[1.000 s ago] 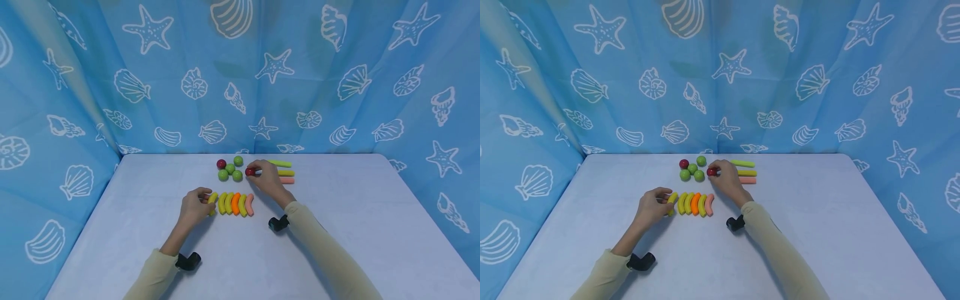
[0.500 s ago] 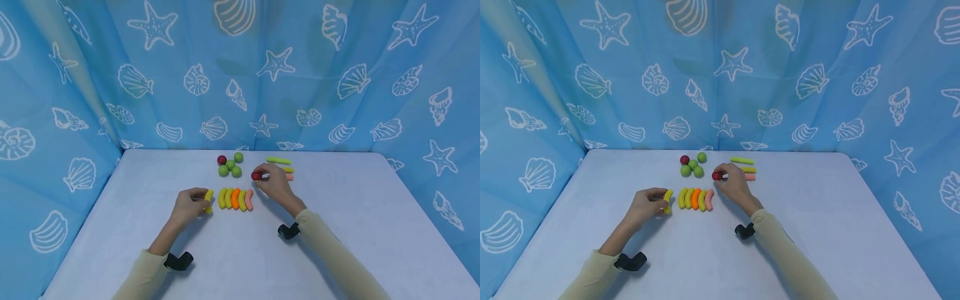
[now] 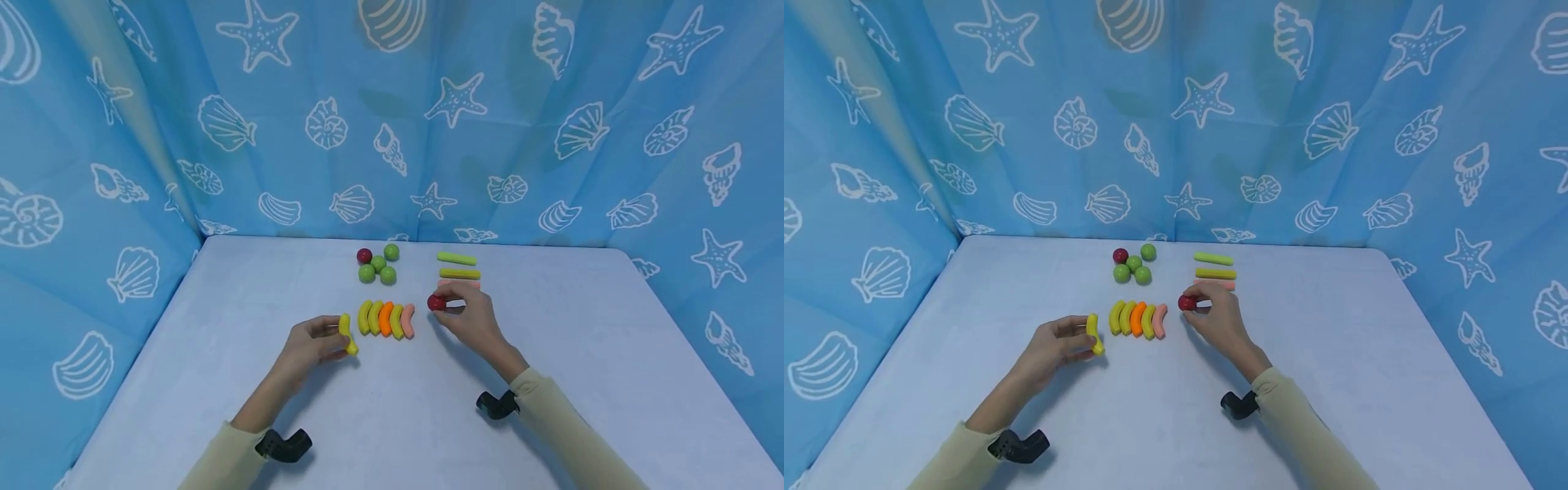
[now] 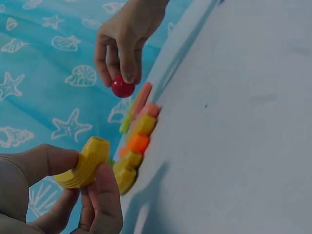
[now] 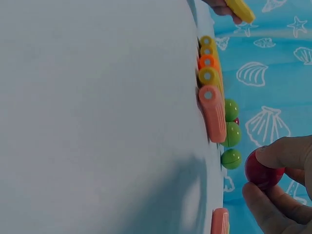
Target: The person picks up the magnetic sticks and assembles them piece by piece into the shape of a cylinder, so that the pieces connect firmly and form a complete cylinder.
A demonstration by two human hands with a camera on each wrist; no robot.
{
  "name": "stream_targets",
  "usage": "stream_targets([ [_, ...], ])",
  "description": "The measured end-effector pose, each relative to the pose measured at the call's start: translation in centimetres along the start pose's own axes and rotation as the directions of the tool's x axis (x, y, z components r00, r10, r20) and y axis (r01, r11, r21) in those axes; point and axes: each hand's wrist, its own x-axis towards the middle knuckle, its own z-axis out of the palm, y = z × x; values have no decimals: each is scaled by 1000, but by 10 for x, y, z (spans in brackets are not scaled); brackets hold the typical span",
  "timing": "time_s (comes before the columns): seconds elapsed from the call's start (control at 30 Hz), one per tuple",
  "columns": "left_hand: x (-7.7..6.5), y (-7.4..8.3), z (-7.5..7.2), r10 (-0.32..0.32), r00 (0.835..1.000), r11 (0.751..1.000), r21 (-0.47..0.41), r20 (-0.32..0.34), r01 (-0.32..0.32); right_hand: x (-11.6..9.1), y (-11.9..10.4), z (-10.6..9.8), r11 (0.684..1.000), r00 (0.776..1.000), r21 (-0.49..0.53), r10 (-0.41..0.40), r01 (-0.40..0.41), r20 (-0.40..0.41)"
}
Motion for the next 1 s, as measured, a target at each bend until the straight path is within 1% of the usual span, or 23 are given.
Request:
stream_targets([
  [0.07,-4,-1,1,-1,1000,1000,-30,10,1,-7,0,-1,1000,1000,13,0,0,-3],
  [0.23,-12,-5,8,-13,1000,998,-58,7,13,-25,-3,-3,999,1000,27,17,-16,-13],
  [0.33,-17,-7,11,-14,1000,997,-69,6,15,-36,-5,-3,999,1000,41,11,-10,-11],
  [0.47,-22,-10,13,-15,1000,994,-107,9,15,-48,-8,-3,998,1000,70,-1,1,-2],
  [0.6,-27,-14,16,-25,999,984,-174,24,29,-60,-13,-2,994,1000,111,5,-5,3],
  [0.73,-33,-18,22,-31,998,970,-239,58,44,-72,-18,1,986,1000,164,-3,1,16],
  [0.83,-36,-21,28,-25,997,963,-266,78,45,-80,-22,4,977,1000,214,2,-8,31],
  [1.0,-39,-21,36,-31,996,957,-285,83,54,-89,-33,7,962,998,270,26,-38,50],
])
